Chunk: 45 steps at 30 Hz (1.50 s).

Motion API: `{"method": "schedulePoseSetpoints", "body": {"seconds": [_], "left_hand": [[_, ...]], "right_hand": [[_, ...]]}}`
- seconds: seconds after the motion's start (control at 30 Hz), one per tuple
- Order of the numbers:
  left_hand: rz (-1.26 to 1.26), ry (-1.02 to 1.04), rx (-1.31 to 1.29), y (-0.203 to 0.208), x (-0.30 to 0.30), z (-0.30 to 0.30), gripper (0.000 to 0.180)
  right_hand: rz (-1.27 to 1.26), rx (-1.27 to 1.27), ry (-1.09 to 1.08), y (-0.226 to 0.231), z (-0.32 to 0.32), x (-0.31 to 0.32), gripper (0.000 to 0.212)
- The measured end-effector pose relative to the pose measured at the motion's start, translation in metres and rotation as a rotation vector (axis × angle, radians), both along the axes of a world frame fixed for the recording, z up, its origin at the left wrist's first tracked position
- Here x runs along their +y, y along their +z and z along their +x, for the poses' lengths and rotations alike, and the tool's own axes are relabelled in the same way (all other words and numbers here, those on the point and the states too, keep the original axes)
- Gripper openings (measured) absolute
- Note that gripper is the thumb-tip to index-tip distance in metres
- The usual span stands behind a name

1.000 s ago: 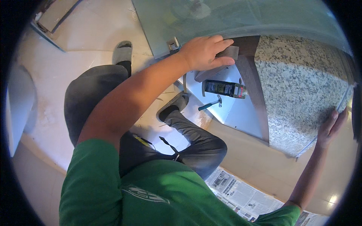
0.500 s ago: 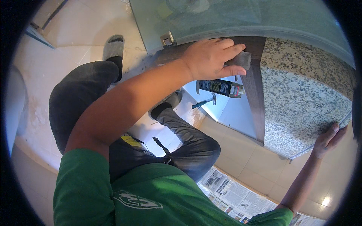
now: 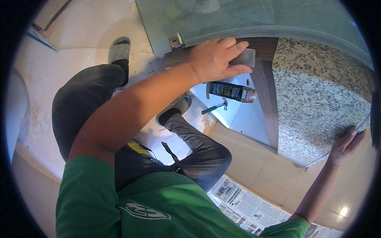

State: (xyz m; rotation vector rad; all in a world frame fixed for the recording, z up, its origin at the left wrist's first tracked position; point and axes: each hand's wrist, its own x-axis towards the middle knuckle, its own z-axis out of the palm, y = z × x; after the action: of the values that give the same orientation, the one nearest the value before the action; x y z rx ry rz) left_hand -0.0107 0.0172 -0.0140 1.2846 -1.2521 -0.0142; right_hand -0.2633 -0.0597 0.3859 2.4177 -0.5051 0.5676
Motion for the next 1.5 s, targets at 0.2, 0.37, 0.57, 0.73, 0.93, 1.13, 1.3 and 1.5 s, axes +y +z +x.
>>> {"method": "schedulePoseSetpoints", "body": {"seconds": [0.2,0.37,0.57,0.73,0.93,1.13,1.3,1.5], "left_hand": [[-0.026,0.047,-0.026,0.003,0.001,0.0,0.068],[0.029,-0.02,0.044,-0.005,0.001,-0.001,0.074],[-0.011,-0.155,0.205,-0.004,0.004,-0.002,0.051],[-0.143,-0.241,0.341,0.016,-0.001,-0.003,0.039],[-0.116,-0.218,0.345,0.02,-0.002,-0.003,0.029],[-0.087,-0.158,0.542,0.029,-0.003,-0.008,0.022],[0.054,-0.211,0.571,0.025,-0.007,0.003,0.024],[0.052,-0.282,0.61,0.031,-0.004,0.001,0.025]], "right_hand": [[-0.076,0.036,-0.048,0.005,-0.001,0.002,0.054],[-0.038,0.037,-0.019,0.003,0.0,0.001,0.053],[0.0,-0.005,-0.002,0.001,-0.001,0.001,0.053],[-0.09,0.02,-0.001,-0.003,0.006,0.004,0.054],[-0.166,0.048,-0.027,0.0,0.004,0.004,0.055],[-0.091,0.031,-0.016,-0.002,0.007,0.005,0.055],[-0.121,0.044,-0.044,0.003,0.001,0.002,0.055],[-0.087,0.018,-0.016,-0.001,0.003,0.001,0.055]]}}
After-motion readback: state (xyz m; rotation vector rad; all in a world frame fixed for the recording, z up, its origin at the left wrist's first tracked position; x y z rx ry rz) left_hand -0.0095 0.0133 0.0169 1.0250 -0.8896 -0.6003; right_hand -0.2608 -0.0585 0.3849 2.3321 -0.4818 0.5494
